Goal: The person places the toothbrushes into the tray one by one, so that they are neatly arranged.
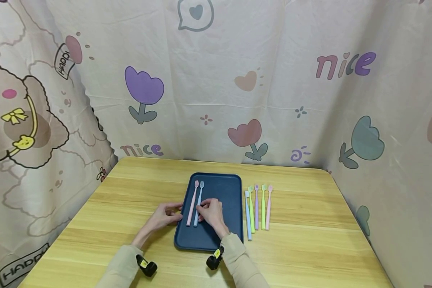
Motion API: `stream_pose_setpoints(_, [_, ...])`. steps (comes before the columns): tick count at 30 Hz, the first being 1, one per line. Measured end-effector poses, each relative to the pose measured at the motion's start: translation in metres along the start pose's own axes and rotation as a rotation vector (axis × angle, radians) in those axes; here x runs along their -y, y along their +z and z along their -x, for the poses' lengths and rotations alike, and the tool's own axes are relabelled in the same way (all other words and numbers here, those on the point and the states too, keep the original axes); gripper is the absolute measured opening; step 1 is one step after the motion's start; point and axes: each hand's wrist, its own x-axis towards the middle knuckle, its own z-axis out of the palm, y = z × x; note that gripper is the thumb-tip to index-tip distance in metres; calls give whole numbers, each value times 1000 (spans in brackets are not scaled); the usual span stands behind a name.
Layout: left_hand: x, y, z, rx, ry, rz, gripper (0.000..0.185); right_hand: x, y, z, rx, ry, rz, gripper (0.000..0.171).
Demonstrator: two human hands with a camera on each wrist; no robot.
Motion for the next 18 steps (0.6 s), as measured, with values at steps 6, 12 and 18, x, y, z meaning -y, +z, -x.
stream_pose_setpoints(6, [1,-1,-1,-1,-7,-8,52,1,-3,0,4,-11,4,20])
stream_pose_setpoints(12, [1,-1,-1,-15,-4,-31,52,2,-15,3,4,-42,-18,23])
stream_pose_setpoints(18, [2,0,0,-25,0,-36,51,4,-41,11,-22,-55,-31,30])
